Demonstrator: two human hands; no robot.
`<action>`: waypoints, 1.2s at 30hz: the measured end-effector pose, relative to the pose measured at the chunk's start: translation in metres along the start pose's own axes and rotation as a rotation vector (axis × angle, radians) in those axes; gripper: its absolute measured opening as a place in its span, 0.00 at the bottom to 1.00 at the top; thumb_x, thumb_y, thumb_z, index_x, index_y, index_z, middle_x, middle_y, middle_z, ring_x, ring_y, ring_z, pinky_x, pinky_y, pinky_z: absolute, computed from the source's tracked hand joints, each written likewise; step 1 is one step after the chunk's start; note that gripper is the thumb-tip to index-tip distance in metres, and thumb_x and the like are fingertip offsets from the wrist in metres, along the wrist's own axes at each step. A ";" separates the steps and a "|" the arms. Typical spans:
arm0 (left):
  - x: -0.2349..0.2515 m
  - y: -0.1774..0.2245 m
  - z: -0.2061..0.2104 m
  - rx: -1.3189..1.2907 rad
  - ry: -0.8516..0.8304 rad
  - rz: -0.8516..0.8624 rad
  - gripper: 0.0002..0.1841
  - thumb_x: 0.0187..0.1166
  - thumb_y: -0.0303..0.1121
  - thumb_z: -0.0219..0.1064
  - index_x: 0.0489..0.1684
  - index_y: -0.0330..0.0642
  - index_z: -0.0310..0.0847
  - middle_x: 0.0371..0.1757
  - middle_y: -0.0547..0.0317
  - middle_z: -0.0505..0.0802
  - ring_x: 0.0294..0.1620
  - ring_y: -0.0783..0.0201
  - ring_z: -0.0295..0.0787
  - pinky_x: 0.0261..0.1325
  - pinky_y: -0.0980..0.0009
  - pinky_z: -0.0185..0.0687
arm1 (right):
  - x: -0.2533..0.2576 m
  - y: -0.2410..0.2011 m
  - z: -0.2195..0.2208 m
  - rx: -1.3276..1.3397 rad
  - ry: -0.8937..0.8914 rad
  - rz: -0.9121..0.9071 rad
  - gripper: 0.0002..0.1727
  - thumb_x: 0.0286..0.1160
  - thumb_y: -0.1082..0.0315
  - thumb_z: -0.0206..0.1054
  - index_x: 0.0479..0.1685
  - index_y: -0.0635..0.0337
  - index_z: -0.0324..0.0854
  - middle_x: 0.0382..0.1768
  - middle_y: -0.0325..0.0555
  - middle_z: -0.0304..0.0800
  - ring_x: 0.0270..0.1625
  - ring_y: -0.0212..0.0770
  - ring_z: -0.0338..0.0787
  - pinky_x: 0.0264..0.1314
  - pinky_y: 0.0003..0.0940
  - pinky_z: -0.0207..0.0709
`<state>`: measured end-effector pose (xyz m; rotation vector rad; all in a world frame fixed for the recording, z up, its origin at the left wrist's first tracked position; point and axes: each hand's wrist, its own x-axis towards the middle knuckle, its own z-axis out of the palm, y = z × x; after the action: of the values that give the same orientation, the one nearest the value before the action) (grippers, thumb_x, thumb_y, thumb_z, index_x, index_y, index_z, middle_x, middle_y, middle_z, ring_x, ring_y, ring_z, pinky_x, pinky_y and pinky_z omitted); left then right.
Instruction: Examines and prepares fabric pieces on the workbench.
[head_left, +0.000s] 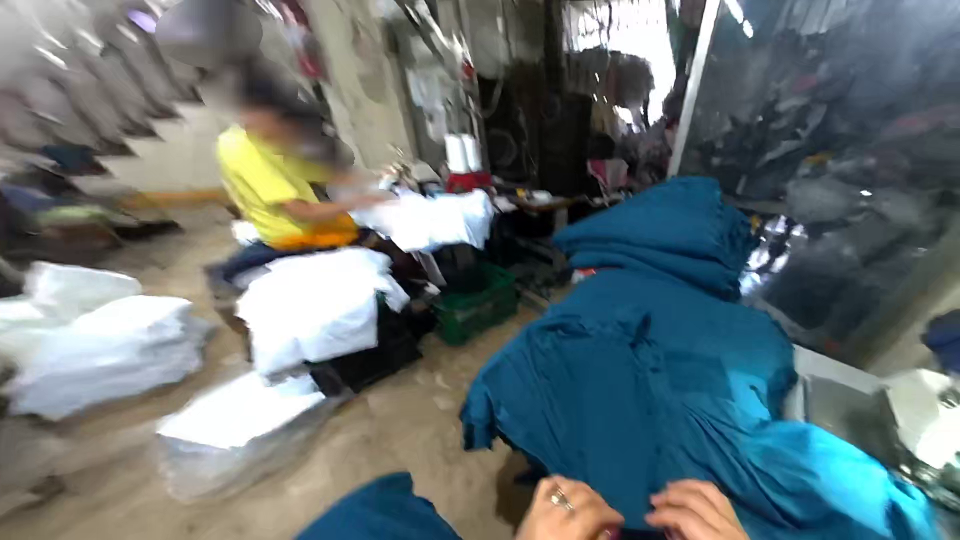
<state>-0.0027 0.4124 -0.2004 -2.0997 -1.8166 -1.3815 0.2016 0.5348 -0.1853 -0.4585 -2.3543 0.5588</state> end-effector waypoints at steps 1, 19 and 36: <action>0.000 -0.005 0.002 -0.018 0.021 0.033 0.10 0.84 0.35 0.64 0.43 0.48 0.94 0.46 0.59 0.97 0.59 0.62 0.91 0.73 0.55 0.74 | 0.002 -0.003 -0.004 0.009 0.000 0.018 0.12 0.80 0.72 0.64 0.46 0.54 0.94 0.53 0.43 0.97 0.66 0.51 0.90 0.69 0.55 0.78; 0.147 -0.081 -0.016 0.128 -0.123 -0.357 0.11 0.81 0.37 0.69 0.54 0.48 0.92 0.50 0.54 0.94 0.46 0.50 0.92 0.46 0.41 0.84 | 0.150 0.056 0.018 0.240 0.100 0.534 0.15 0.78 0.68 0.70 0.62 0.52 0.82 0.28 0.36 0.82 0.23 0.27 0.77 0.25 0.22 0.72; 0.182 -0.064 -0.035 -0.319 -0.108 -0.139 0.07 0.66 0.40 0.73 0.38 0.62 0.86 0.35 0.83 0.91 0.40 0.82 0.88 0.44 0.80 0.87 | 0.144 0.049 -0.018 0.741 0.169 0.384 0.08 0.69 0.75 0.69 0.44 0.56 0.87 0.47 0.38 0.92 0.45 0.27 0.90 0.45 0.23 0.84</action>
<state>-0.0902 0.5544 -0.0970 -2.2712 -1.9255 -1.7271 0.1192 0.6470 -0.1214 -0.5701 -1.7301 1.4329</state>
